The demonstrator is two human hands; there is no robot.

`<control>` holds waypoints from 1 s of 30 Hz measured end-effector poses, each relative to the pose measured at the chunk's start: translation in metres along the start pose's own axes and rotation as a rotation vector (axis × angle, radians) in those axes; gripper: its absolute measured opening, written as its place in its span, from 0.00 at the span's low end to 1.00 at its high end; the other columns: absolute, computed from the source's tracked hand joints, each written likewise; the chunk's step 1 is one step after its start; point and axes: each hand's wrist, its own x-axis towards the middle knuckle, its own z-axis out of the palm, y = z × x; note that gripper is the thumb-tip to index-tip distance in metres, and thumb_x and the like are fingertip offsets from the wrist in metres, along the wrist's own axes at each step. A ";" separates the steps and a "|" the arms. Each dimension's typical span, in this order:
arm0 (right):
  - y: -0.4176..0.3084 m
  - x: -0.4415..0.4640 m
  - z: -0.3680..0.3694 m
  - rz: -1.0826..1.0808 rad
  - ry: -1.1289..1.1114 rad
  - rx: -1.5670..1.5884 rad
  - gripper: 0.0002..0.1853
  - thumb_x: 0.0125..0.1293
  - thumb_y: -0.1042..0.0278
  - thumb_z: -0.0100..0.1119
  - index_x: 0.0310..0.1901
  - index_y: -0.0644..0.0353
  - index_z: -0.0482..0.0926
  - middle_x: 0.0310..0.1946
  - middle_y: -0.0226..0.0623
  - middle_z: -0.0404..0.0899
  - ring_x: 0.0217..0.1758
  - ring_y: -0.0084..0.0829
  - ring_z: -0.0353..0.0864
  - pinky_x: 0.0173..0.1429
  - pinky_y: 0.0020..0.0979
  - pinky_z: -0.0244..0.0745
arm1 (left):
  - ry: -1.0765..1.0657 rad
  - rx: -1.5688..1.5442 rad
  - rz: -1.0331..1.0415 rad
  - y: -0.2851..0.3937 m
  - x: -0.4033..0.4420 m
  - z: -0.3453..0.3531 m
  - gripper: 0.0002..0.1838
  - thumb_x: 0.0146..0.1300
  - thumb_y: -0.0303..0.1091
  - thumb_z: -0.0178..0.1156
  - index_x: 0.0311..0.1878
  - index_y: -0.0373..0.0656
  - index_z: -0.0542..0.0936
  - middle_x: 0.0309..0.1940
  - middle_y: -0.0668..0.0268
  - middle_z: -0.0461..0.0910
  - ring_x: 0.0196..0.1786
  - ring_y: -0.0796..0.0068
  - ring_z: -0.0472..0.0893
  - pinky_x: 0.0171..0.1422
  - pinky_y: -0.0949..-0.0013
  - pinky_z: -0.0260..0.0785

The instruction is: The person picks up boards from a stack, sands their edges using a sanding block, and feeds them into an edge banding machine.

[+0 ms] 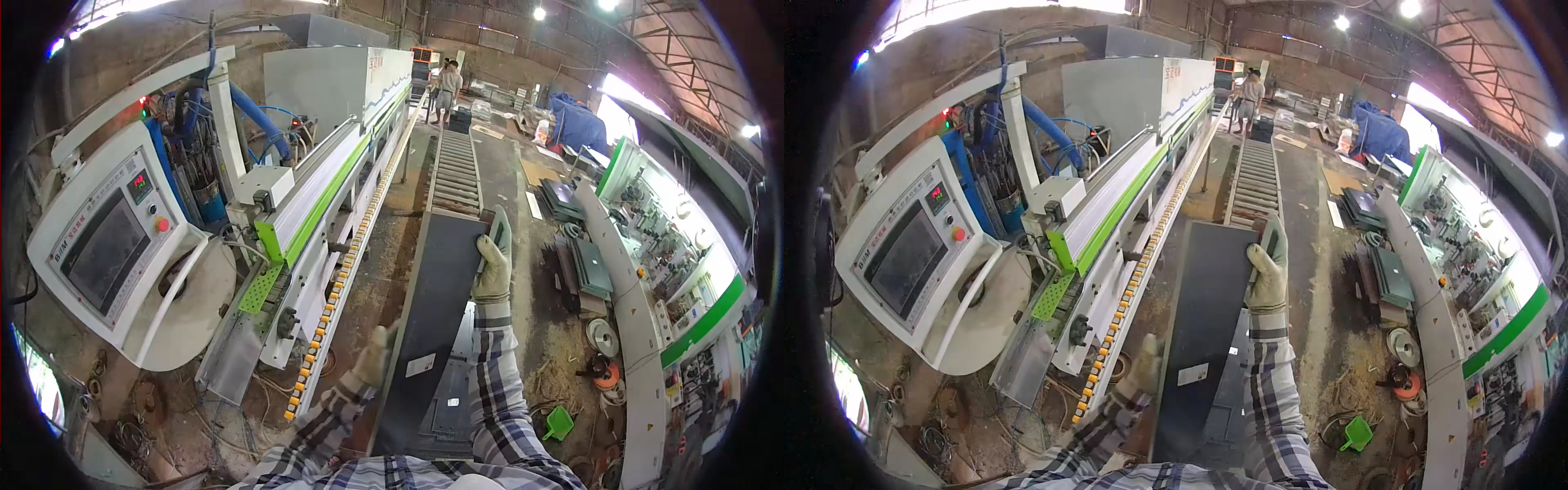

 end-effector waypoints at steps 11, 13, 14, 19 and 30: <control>-0.026 -0.032 0.070 -0.071 0.008 -0.364 0.31 0.76 0.74 0.63 0.78 0.61 0.67 0.64 0.36 0.78 0.61 0.25 0.80 0.66 0.29 0.78 | 0.190 0.834 0.656 0.028 0.011 -0.033 0.28 0.80 0.56 0.58 0.57 0.35 0.78 0.46 0.56 0.84 0.50 0.59 0.83 0.58 0.60 0.78; -0.026 -0.059 0.067 -0.152 0.010 -0.463 0.30 0.78 0.73 0.61 0.78 0.63 0.66 0.65 0.36 0.78 0.62 0.26 0.80 0.66 0.29 0.77 | 0.264 0.471 0.349 0.054 -0.010 -0.031 0.29 0.80 0.57 0.58 0.55 0.34 0.78 0.45 0.53 0.83 0.49 0.55 0.83 0.57 0.60 0.77; -0.026 -0.074 0.073 -0.134 0.012 -0.480 0.31 0.77 0.74 0.60 0.79 0.63 0.65 0.66 0.36 0.76 0.61 0.23 0.78 0.64 0.27 0.77 | 0.299 0.541 0.355 0.055 -0.015 -0.037 0.32 0.78 0.60 0.58 0.55 0.32 0.78 0.45 0.51 0.83 0.49 0.54 0.83 0.56 0.60 0.76; -0.017 -0.100 0.091 -0.263 0.065 -0.680 0.33 0.75 0.76 0.59 0.80 0.63 0.64 0.71 0.36 0.73 0.65 0.24 0.75 0.71 0.28 0.71 | 0.358 0.722 0.234 0.058 -0.042 -0.058 0.35 0.77 0.61 0.61 0.54 0.28 0.77 0.45 0.52 0.84 0.49 0.59 0.83 0.54 0.60 0.76; 0.005 -0.081 0.082 -0.244 0.120 -0.670 0.33 0.71 0.73 0.64 0.77 0.67 0.68 0.70 0.47 0.76 0.74 0.38 0.75 0.79 0.37 0.66 | 0.256 0.622 0.440 0.099 -0.059 -0.031 0.29 0.78 0.49 0.65 0.62 0.30 0.72 0.38 0.63 0.82 0.37 0.74 0.79 0.42 0.67 0.75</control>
